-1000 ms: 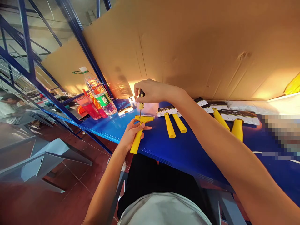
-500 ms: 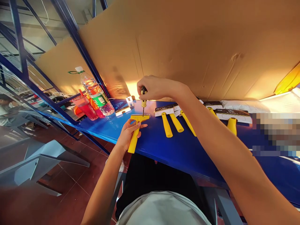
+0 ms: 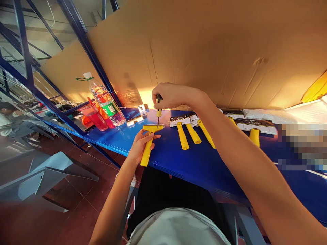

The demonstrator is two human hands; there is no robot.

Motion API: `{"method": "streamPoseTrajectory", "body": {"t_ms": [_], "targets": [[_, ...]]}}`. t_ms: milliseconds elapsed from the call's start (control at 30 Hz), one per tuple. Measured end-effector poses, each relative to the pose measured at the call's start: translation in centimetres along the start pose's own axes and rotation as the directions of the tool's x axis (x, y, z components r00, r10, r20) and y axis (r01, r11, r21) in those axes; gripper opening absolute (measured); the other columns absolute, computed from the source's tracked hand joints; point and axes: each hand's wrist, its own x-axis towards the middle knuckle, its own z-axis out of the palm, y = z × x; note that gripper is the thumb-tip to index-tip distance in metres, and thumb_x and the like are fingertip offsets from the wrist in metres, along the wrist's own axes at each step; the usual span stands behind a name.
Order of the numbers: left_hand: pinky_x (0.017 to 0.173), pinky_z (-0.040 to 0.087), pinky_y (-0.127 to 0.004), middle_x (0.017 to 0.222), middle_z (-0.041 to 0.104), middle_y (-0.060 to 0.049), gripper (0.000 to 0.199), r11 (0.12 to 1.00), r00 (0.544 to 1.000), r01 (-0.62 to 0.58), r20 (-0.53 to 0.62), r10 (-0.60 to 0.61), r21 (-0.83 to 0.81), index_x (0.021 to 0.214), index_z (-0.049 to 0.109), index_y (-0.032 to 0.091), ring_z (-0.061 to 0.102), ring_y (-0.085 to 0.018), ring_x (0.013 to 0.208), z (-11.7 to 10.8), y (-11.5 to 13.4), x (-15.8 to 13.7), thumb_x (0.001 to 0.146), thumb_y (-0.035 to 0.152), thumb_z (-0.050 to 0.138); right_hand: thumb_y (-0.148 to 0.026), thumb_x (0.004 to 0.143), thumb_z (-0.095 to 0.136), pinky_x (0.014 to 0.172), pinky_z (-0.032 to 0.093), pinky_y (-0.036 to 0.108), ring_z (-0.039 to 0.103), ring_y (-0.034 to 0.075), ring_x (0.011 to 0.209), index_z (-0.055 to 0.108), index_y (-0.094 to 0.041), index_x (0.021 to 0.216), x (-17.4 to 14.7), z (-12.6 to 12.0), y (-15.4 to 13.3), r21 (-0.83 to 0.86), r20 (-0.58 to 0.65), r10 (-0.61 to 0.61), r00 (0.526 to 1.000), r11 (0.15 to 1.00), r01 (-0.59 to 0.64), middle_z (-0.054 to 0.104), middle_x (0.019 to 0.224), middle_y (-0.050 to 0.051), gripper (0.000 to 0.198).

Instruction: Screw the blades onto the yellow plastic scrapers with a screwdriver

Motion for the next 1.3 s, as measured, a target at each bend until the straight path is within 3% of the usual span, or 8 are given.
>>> {"method": "streamPoseTrajectory", "body": {"t_ms": [233, 900, 1100, 1300], "targets": [[0.046, 0.044, -0.020, 0.136, 0.074, -0.014, 0.060, 1.000, 1.000, -0.003, 0.010, 0.003, -0.003, 0.117, 0.054, 0.023, 0.082, -0.034, 0.117, -0.20, -0.23, 0.15, 0.078, 0.031, 0.099, -0.048, 0.087, 0.077, 0.069, 0.038, 0.039, 0.063, 0.029, 0.084, 0.077, -0.024, 0.096, 0.45, 0.26, 0.66, 0.002, 0.008, 0.004, 1.000, 1.000, -0.004, 0.074, 0.089, 0.009, 0.027], [0.045, 0.045, -0.021, 0.137, 0.074, -0.014, 0.057, 1.000, 1.000, -0.015, 0.025, 0.014, 0.007, 0.117, 0.052, 0.023, 0.083, -0.029, 0.110, -0.27, -0.35, 0.18, 0.081, 0.029, 0.096, -0.049, 0.089, 0.077, 0.069, 0.038, 0.038, 0.063, 0.028, 0.082, 0.078, -0.023, 0.096, 0.32, 0.36, 0.69, -0.007, -0.018, -0.029, 0.999, 1.000, 0.029, 0.075, 0.092, 0.009, 0.028], [0.044, 0.044, -0.020, 0.121, 0.075, -0.010, 0.058, 1.000, 1.000, -0.018, 0.013, 0.018, 0.001, 0.113, 0.053, 0.023, 0.081, -0.023, 0.095, -0.17, -0.22, 0.19, 0.078, 0.030, 0.098, -0.055, 0.097, 0.069, 0.070, 0.036, 0.037, 0.060, 0.024, 0.079, 0.078, -0.020, 0.094, 0.62, 0.60, 0.87, -0.063, -0.027, -0.014, 1.000, 0.998, 0.012, 0.074, 0.089, 0.009, 0.036], [0.043, 0.041, -0.019, 0.110, 0.074, -0.006, 0.058, 1.000, 1.000, -0.009, 0.002, 0.009, -0.023, 0.112, 0.056, 0.023, 0.075, -0.017, 0.083, -0.34, -0.25, 0.26, 0.075, 0.030, 0.100, -0.045, 0.087, 0.080, 0.070, 0.036, 0.037, 0.061, 0.024, 0.081, 0.076, -0.023, 0.111, 0.30, 0.51, 0.40, -0.027, 0.040, -0.030, 0.999, 0.999, 0.031, 0.076, 0.102, 0.008, 0.033]]}}
